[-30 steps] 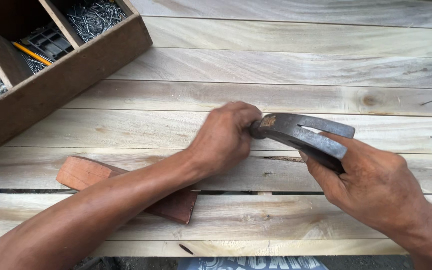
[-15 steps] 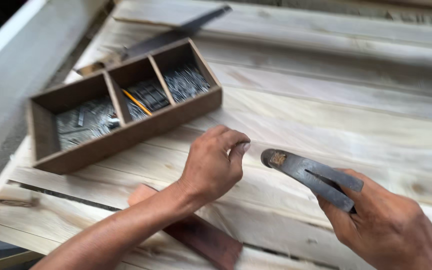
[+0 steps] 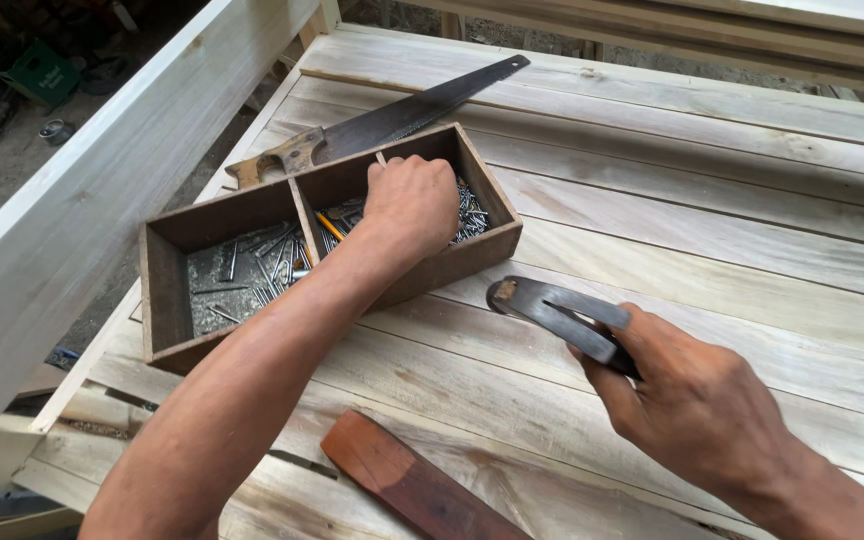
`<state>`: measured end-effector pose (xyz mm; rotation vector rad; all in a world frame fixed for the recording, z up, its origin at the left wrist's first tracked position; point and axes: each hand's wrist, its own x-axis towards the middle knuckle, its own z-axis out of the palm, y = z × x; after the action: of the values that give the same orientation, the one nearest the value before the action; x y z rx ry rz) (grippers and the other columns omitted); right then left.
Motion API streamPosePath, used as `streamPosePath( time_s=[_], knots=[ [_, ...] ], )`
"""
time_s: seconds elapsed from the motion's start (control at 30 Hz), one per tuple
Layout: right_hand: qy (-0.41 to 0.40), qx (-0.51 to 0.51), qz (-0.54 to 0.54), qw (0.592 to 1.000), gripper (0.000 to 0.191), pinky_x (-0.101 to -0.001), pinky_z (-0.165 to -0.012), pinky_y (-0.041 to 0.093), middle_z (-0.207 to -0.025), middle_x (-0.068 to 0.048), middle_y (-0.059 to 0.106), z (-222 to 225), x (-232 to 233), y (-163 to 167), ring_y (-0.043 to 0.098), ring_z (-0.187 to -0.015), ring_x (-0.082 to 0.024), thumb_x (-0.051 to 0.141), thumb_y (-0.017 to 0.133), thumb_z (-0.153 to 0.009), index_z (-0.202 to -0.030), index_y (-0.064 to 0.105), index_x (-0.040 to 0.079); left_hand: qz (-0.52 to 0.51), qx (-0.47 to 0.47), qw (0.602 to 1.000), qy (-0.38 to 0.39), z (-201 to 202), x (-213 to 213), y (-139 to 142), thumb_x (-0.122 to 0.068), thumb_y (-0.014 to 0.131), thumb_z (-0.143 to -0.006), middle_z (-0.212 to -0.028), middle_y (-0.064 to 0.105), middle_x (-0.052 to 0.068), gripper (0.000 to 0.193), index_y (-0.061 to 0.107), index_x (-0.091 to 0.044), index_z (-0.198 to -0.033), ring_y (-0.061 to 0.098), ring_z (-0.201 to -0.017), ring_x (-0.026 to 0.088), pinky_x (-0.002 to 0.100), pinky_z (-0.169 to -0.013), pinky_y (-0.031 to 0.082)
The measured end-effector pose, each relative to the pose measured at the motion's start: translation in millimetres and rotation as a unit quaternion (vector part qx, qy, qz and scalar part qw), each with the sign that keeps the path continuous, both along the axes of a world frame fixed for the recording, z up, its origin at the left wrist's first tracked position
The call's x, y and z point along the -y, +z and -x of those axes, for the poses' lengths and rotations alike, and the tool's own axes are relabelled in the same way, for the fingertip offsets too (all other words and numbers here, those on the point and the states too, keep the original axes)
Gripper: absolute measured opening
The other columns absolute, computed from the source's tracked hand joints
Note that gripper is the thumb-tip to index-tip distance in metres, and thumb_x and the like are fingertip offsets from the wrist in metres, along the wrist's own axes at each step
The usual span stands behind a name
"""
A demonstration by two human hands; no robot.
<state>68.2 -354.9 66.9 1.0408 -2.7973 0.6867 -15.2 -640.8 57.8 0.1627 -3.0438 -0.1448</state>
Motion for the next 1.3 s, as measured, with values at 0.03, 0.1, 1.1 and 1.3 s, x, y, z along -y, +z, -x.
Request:
streamPosePath(
  time_s=[0.03,0.1,1.1,1.3],
  knots=[
    [-0.008,0.006,-0.004,1.0,0.024,-0.0362,-0.039,0.055,-0.062,-0.009,0.069,3.9,8.0,1.2,0.065,-0.041,-0.02,0.022,0.076,-0.085,-0.102,0.067,0.008,0.017,-0.008,1.0,-0.015,6.8,1.4,-3.3,-0.022,0.076,-0.074,-0.092,0.075,0.019,0.022,0.078,-0.004,-0.088,0.068,-0.098,0.037,0.052,-0.091,0.045],
    [-0.003,0.0,0.006,1.0,0.021,-0.0374,-0.041,0.055,-0.062,-0.009,0.069,11.4,22.5,2.1,0.066,-0.043,-0.021,0.021,0.075,-0.086,-0.099,0.066,0.007,0.03,0.029,0.999,-0.017,16.2,3.0,-10.4,-0.013,0.069,-0.079,-0.092,0.075,0.018,0.016,0.078,-0.006,-0.09,0.07,-0.095,0.036,0.055,-0.098,0.039],
    [-0.039,0.073,0.053,0.995,0.027,-0.0306,-0.04,0.058,-0.062,-0.008,0.073,7.5,-12.1,-0.3,0.073,-0.051,-0.017,0.024,0.074,-0.087,-0.106,0.065,0.008,-0.215,-0.168,0.943,-0.19,-28.0,-6.7,12.8,-0.007,0.07,-0.091,-0.093,0.074,0.019,0.011,0.073,-0.001,-0.1,0.07,-0.085,0.028,0.04,-0.076,0.054],
    [-0.044,0.016,0.079,0.996,0.03,-0.03,-0.043,0.057,-0.065,-0.009,0.072,-2.1,-62.2,-5.5,0.072,-0.053,-0.018,0.021,0.075,-0.088,-0.11,0.064,0.003,-0.302,-0.054,0.94,-0.147,-60.0,-86.5,3.8,-0.009,0.062,-0.097,-0.077,0.075,0.012,0.02,0.072,-0.006,-0.113,0.072,-0.068,0.022,0.037,-0.067,0.055]
  ],
)
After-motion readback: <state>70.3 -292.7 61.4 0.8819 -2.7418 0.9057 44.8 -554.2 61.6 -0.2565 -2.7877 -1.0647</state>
